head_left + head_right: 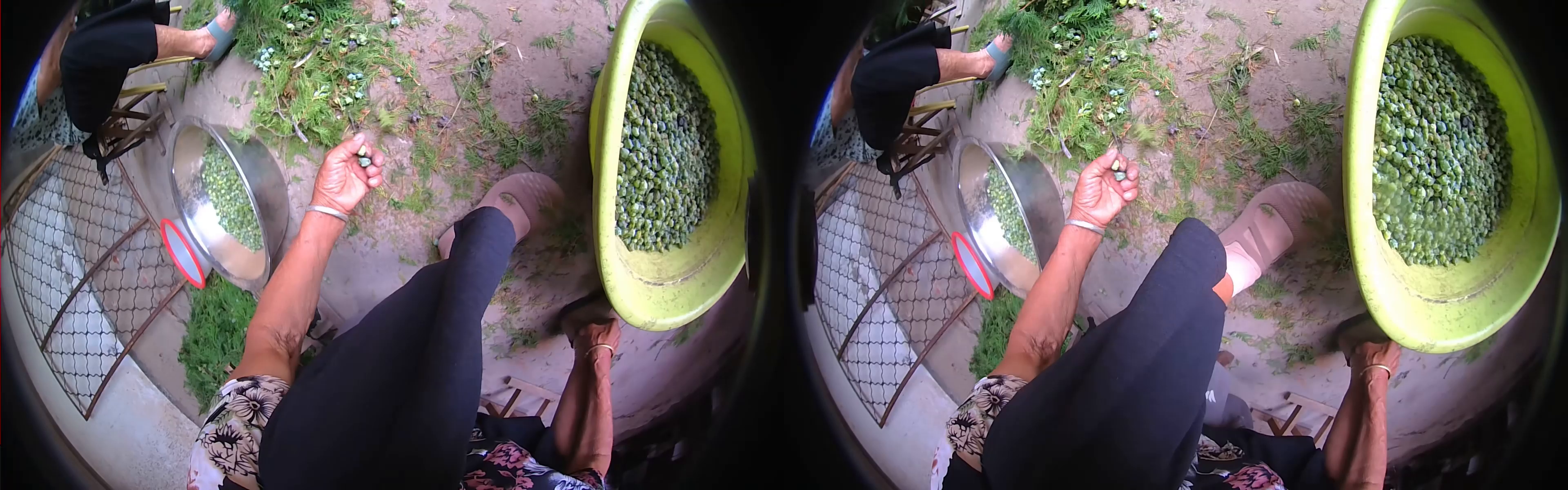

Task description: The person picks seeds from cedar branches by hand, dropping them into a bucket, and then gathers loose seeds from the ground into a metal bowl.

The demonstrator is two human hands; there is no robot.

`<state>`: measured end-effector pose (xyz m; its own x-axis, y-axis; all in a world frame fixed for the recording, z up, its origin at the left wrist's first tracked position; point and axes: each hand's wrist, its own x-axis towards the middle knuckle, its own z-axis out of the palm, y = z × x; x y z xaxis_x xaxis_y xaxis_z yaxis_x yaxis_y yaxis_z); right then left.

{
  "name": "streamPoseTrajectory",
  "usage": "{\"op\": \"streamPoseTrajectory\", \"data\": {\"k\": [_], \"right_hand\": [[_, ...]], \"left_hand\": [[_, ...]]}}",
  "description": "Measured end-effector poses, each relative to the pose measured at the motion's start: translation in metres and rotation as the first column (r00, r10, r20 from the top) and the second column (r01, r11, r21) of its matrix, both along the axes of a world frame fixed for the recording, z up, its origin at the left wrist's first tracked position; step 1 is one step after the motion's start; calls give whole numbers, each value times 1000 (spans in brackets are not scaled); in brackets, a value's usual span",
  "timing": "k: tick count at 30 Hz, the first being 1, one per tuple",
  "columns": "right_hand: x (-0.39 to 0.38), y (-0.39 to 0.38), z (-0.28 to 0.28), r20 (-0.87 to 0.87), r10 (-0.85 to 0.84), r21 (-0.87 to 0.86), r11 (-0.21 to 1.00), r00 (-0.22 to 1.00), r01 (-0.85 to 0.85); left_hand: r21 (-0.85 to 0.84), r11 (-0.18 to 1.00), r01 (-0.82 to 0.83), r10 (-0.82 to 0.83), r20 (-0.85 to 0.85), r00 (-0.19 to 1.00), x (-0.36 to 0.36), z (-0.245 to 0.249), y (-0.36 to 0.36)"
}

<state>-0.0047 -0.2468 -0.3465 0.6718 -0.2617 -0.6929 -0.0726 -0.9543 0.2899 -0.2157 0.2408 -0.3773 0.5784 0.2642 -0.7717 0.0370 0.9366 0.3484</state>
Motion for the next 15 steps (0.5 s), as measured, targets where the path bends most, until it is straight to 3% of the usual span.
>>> {"op": "streamPoseTrajectory", "data": {"k": [2,6,8,10,13,14,15], "right_hand": [[-1,-6,-4,2,13,-9,1000,1000,-13],[1,8,6,-19,-2,2,1000,1000,2],[0,4,3,-2,17,9,1000,1000,-17],[-5,-10,-6,16,41,13,999,999,-41],[-11,-26,-18,80,82,0,997,993,-83],[-10,-23,-15,76,77,13,997,994,-78],[-7,-22,-13,75,71,26,997,995,-73]], "left_hand": [[83,995,58,-60,14,998,14,7,-5],[22,998,57,-60,128,990,34,22,-10],[146,988,-54,45,61,997,56,29,-18],[362,931,50,-124,185,975,102,74,-35],[332,936,113,-286,537,794,164,149,-80],[612,784,109,-425,400,812,169,149,-82],[828,549,114,-513,226,828,173,149,-82]]}}
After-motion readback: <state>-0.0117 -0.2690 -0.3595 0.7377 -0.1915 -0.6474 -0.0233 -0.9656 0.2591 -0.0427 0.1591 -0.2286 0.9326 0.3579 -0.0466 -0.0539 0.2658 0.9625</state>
